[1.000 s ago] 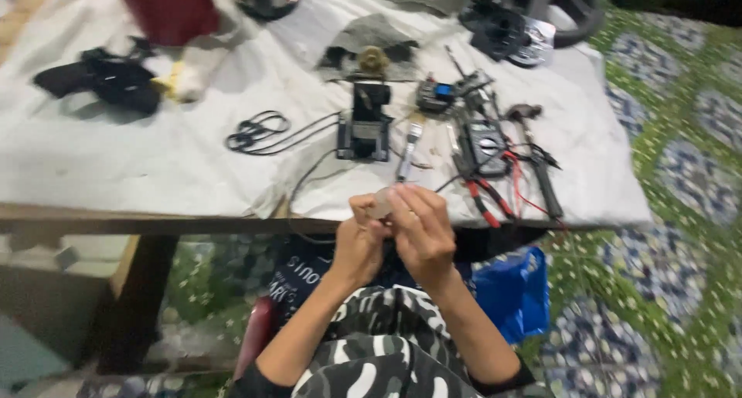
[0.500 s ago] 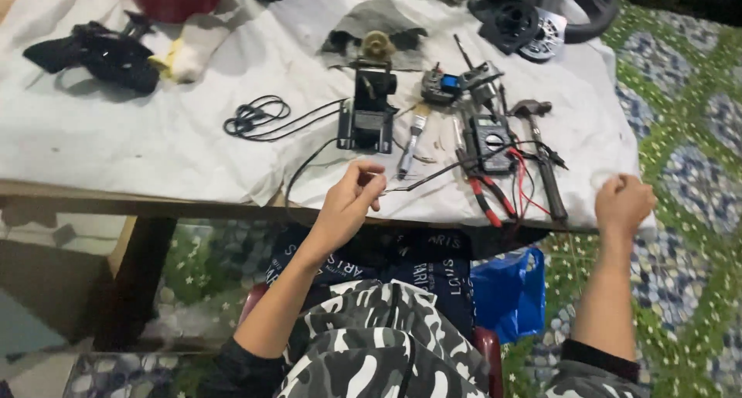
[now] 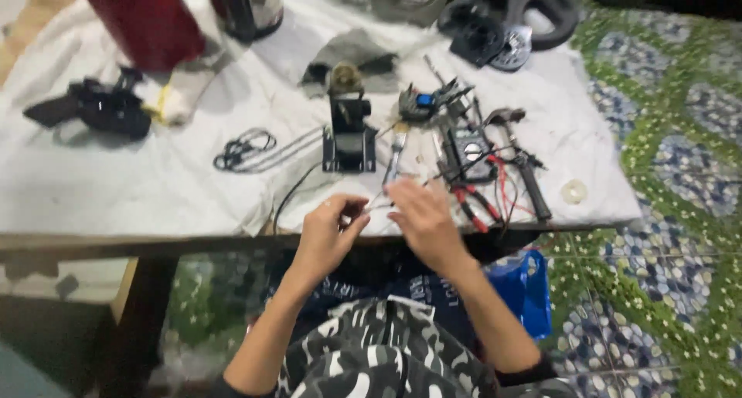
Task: Wrapping electrical tape around wire connections and using pliers to repair an appliance component.
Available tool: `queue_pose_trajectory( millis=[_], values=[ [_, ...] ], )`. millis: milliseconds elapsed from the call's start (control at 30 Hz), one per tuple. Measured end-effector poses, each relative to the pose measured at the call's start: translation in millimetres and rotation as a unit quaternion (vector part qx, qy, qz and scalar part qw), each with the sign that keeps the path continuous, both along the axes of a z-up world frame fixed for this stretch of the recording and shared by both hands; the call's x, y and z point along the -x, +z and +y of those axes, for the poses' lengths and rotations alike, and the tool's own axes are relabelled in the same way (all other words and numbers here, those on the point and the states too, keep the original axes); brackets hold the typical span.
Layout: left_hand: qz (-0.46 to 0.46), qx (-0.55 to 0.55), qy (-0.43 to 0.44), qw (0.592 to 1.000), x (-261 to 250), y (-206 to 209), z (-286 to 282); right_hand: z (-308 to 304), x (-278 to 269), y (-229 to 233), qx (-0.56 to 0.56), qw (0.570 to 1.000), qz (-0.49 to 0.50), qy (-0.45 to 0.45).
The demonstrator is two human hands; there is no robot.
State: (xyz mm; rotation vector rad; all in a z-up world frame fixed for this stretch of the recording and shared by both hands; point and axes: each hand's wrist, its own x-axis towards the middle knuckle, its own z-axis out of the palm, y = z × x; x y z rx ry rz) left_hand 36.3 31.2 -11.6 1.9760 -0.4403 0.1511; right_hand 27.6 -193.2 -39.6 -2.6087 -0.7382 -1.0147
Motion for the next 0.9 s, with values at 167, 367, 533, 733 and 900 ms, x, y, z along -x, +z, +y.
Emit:
queue_pose_trajectory(
  millis=[167, 367, 533, 733, 900],
  values=[
    [-0.023, -0.03, 0.016, 0.999, 7.2, 15.8, 4.1, 19.1, -15.6, 0.9, -0.032, 0.999, 0.025, 0.029],
    [-0.047, -0.051, 0.023, 0.997, 6.4, 18.2, -3.7, 19.3, -11.6, 22.0, 0.016, 0.999, -0.042, 0.005],
    [-0.22, -0.218, 0.053, 0.949, 6.1, 12.2, -11.8, 19.3, -18.5, 23.3, 0.04, 0.996, -0.08, -0.01],
    [-0.166, -0.213, 0.041, 0.962, -2.4, -18.0, -14.3, 19.4, -22.3, 17.3, 0.059, 0.992, -0.102, -0.048],
    [-0.056, -0.127, 0.062, 0.988, -6.3, -16.7, -6.4, -1.2, -24.4, -7.6, -0.026, 0.995, -0.051, -0.078]
  ],
)
